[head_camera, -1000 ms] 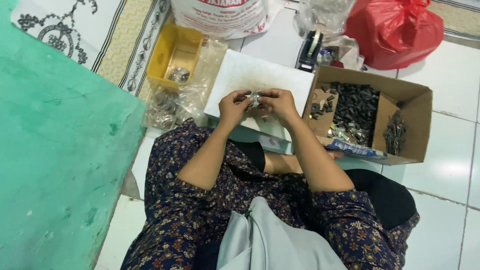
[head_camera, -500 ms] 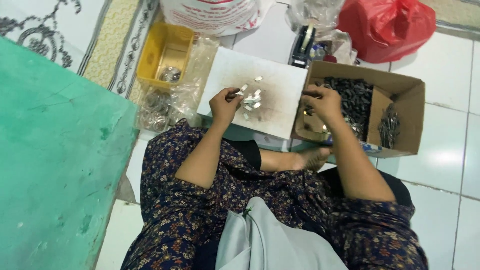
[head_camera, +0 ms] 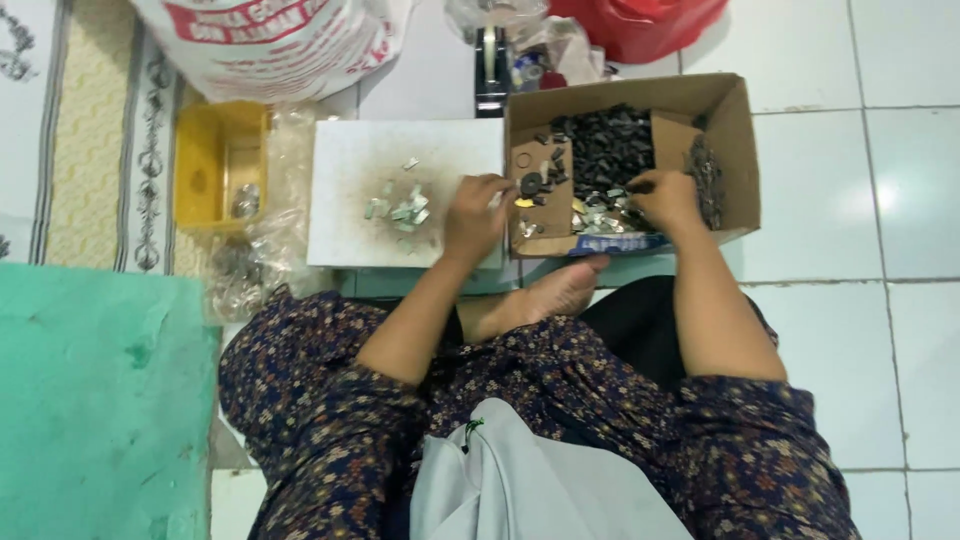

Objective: The person sits on the floor and sorts small metal hardware pieces from a cardboard box onto a white tray. They repeatedly pick up items from the box and place them on the tray, organizing them by type.

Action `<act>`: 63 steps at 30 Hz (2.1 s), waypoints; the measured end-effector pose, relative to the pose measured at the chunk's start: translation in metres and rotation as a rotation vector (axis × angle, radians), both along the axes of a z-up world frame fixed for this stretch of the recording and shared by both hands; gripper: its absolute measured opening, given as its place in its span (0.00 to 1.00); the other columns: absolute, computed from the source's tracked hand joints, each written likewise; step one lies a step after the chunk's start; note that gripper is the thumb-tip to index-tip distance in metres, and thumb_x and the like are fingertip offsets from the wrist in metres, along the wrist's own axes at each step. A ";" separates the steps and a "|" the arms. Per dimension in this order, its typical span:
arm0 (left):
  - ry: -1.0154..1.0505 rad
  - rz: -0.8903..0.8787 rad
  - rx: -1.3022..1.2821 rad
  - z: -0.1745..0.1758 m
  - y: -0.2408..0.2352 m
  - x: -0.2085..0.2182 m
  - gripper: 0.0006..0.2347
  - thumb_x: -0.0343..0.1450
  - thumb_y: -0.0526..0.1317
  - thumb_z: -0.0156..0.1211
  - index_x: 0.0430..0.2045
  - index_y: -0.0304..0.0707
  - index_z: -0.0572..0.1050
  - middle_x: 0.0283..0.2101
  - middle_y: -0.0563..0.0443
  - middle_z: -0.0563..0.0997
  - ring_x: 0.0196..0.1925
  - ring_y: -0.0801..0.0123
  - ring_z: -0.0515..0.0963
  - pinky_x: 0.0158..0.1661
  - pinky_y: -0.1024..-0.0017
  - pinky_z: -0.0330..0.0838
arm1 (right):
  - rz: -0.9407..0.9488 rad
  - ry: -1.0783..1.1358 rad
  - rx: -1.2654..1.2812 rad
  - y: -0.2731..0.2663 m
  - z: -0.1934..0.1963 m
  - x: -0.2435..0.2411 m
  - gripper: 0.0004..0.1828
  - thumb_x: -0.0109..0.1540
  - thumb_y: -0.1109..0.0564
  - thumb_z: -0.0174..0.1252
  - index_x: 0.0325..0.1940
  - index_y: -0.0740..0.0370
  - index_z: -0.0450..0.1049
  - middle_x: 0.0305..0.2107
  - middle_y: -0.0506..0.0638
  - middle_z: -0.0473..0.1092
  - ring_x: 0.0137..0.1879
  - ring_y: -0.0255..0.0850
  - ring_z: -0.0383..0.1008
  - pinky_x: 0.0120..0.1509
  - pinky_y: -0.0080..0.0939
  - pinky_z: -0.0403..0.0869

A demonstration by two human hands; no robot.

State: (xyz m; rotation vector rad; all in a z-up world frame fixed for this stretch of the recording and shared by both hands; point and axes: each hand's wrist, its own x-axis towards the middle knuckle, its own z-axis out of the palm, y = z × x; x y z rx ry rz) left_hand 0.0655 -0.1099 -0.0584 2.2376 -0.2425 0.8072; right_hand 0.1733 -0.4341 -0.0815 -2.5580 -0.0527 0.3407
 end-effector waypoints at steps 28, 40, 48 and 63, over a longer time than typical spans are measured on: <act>0.985 -0.273 0.413 -0.078 -0.148 0.059 0.10 0.67 0.34 0.59 0.40 0.35 0.81 0.41 0.39 0.83 0.48 0.47 0.84 0.45 0.52 0.81 | 0.304 0.354 -0.296 0.044 -0.010 -0.018 0.16 0.60 0.63 0.55 0.47 0.77 0.80 0.44 0.73 0.77 0.56 0.66 0.78 0.60 0.62 0.76; 0.937 -0.244 0.389 -0.070 -0.144 0.049 0.08 0.69 0.34 0.54 0.31 0.35 0.83 0.35 0.40 0.85 0.45 0.45 0.85 0.46 0.50 0.80 | 0.323 0.320 -0.223 0.046 -0.017 -0.015 0.16 0.58 0.63 0.59 0.48 0.74 0.81 0.44 0.71 0.78 0.57 0.65 0.77 0.62 0.60 0.76; 0.807 -0.135 -0.217 -0.045 -0.127 0.041 0.10 0.69 0.33 0.64 0.43 0.34 0.82 0.40 0.36 0.86 0.48 0.47 0.85 0.48 0.57 0.80 | 0.095 0.359 0.076 0.022 -0.012 -0.001 0.19 0.50 0.64 0.73 0.46 0.65 0.82 0.42 0.66 0.79 0.52 0.63 0.79 0.53 0.58 0.79; 0.949 -0.236 -1.100 -0.062 -0.126 0.051 0.16 0.72 0.29 0.67 0.54 0.24 0.76 0.54 0.18 0.75 0.54 0.46 0.79 0.50 0.58 0.82 | -0.201 0.554 0.775 0.015 0.023 -0.015 0.23 0.61 0.70 0.65 0.57 0.85 0.69 0.49 0.76 0.72 0.53 0.61 0.78 0.54 0.54 0.83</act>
